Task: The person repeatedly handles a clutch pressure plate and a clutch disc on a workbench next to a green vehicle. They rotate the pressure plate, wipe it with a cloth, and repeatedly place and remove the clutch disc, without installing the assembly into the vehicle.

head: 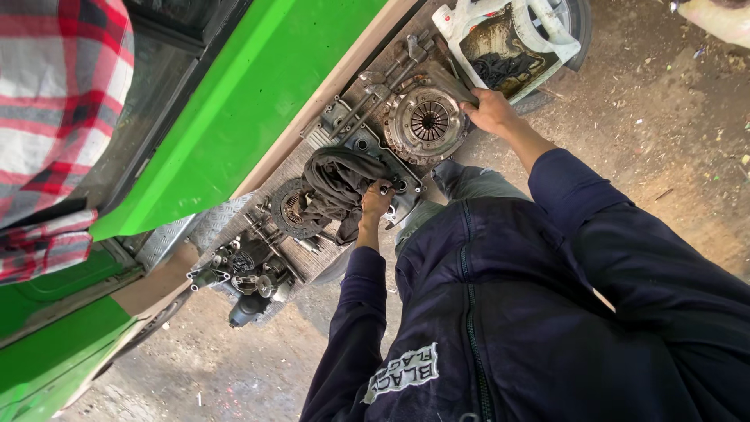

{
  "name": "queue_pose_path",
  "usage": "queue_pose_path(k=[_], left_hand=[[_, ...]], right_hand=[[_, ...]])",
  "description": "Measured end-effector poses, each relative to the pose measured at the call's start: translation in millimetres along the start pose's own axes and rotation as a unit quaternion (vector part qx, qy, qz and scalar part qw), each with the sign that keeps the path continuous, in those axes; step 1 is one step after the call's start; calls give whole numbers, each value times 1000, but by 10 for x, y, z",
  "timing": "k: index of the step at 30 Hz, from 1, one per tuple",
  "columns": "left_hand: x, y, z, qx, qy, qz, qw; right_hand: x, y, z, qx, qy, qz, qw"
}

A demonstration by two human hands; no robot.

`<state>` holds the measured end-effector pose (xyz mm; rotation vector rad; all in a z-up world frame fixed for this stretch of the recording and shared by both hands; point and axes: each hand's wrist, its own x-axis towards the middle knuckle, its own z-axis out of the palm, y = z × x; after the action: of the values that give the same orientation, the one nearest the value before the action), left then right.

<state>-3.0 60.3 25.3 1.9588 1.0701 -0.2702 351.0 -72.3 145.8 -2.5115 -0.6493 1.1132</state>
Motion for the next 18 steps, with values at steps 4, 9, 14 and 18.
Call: queue_pose_path(k=[4,9,14,18], left_hand=[[-38,28,22,-23,10,-4,1000],[-88,43,68,-9,23,-6,1000],[-80,4,60,-24,23,-4,999],[-19,-13,22,-22,29,17,999]], right_hand=[[-71,160,46,-8,53,28,998],[-267,345,30,61,8,44,997],[-341,553,104,39,-1,19,999],[-235,764,296,-33,50,-127,990]])
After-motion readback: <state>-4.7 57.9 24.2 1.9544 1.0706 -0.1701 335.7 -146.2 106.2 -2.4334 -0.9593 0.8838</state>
